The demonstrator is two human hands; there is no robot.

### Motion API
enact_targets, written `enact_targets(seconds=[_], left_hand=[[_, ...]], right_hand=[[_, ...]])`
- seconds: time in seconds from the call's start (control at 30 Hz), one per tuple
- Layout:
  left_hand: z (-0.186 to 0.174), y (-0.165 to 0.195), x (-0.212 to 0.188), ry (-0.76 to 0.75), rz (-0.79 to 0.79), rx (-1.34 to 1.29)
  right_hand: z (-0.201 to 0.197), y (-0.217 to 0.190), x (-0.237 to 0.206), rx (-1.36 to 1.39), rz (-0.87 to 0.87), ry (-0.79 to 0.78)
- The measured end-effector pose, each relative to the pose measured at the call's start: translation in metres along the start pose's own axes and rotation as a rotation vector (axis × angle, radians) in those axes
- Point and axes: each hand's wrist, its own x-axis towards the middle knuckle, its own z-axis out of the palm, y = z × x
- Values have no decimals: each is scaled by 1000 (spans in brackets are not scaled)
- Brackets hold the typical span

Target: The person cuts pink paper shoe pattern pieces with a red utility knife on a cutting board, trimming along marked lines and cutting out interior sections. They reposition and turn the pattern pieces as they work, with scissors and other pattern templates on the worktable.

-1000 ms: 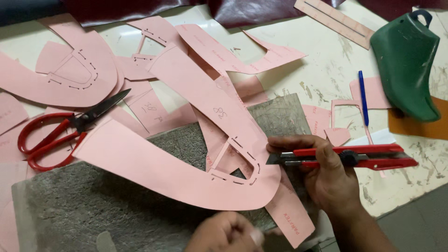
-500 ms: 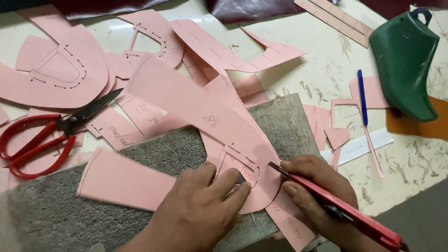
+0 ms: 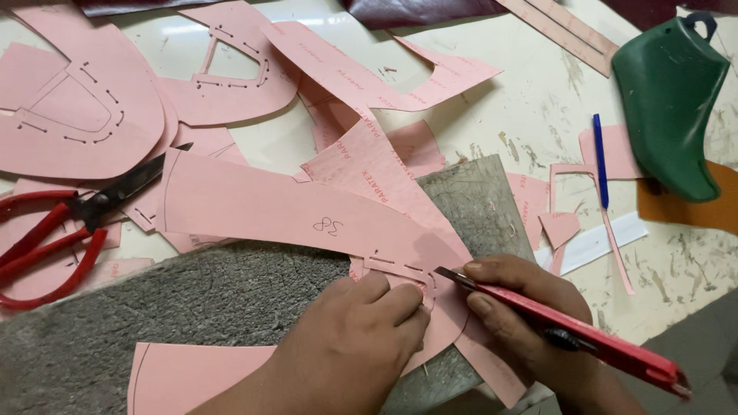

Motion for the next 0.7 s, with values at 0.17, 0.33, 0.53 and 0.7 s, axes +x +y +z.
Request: enact_targets(seconds=[0.17, 0.33, 0.53, 0.7], left_hand=[[-19, -12, 15, 40, -60, 155], [-22, -25, 37, 265, -15, 253], [-17, -36, 41, 94, -110, 130], [-17, -39, 38, 117, -122, 107]], right_hand=[[1, 11, -2, 102, -27, 10], [3, 9, -3, 104, 42, 38], [2, 6, -1, 14, -90, 16], [4, 2, 1, -13, -82, 11]])
